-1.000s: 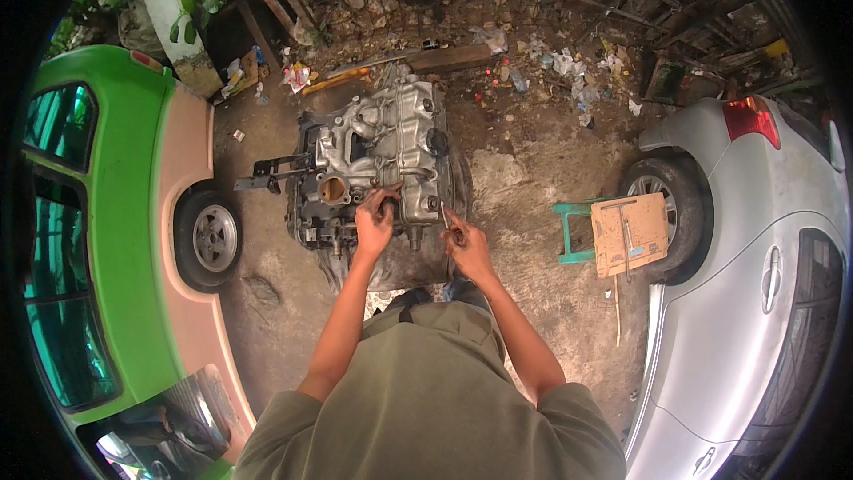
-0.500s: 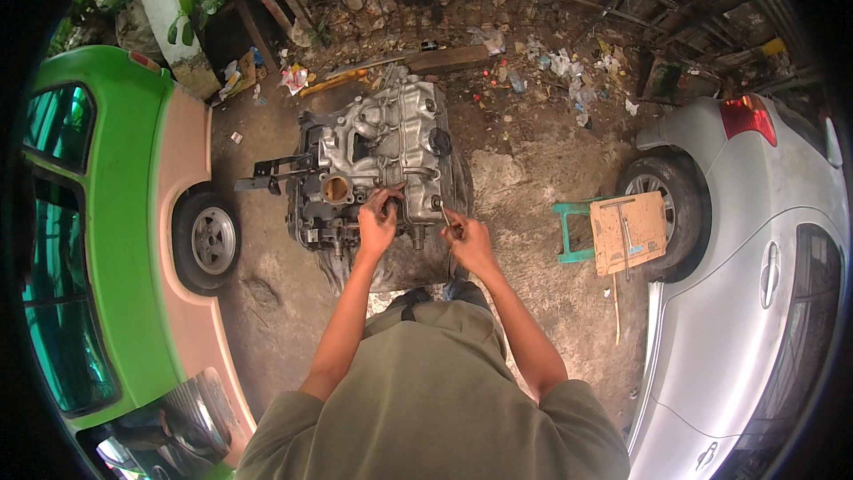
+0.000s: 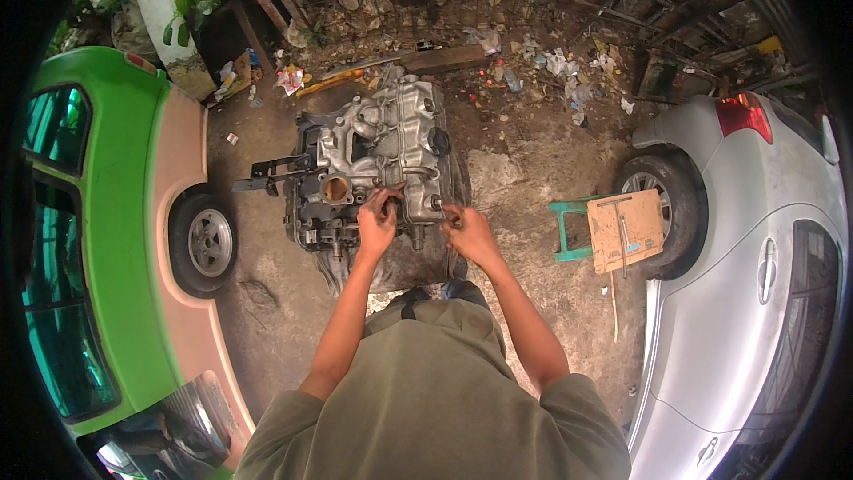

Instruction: The person uses a wrench to loosen and remove a bolt from a car engine block resting on the ground. After removing the bolt, the person places it on a cardboard box next to a white car.

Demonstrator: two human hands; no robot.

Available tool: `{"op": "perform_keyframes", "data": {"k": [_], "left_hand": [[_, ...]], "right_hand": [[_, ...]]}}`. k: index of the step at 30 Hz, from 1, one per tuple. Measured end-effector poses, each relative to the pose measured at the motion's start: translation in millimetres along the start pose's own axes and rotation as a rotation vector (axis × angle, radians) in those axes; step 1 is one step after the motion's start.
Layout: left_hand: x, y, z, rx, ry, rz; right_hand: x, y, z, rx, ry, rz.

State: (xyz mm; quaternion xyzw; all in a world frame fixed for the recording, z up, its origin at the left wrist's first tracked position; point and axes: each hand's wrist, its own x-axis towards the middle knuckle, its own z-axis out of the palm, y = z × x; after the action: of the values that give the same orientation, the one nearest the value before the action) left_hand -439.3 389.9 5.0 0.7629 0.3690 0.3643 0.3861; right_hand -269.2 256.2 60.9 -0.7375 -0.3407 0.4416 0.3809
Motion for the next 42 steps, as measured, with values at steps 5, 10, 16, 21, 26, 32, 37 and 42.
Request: {"op": "perform_keyframes", "data": {"k": [5, 10, 16, 21, 26, 32, 37, 42], "left_hand": [[0, -2, 0, 0.01, -0.013, -0.012], [0, -1, 0, 0.003, -0.005, 0.002], [1, 0, 2, -0.036, 0.001, -0.003], [1, -3, 1, 0.025, -0.02, -0.013], [2, -2, 0, 0.011, -0.009, 0.001], [1, 5, -2, -0.017, 0.003, -0.025], [2, 6, -2, -0.009, 0.0, -0.013], [2, 7, -1, 0.012, -0.004, -0.025]], "right_hand": [[7, -11, -2, -0.053, -0.015, 0.03], [11, -26, -6, -0.047, -0.025, 0.077], [13, -22, 2, -0.105, -0.002, 0.052], [7, -5, 14, -0.227, 0.076, -0.086], [0, 10, 8, -0.104, 0.059, -0.05], [45, 36, -11, -0.251, -0.035, -0.13], [90, 32, -40, -0.55, -0.1, -0.545], [90, 25, -64, -0.63, -0.1, -0.658]]}}
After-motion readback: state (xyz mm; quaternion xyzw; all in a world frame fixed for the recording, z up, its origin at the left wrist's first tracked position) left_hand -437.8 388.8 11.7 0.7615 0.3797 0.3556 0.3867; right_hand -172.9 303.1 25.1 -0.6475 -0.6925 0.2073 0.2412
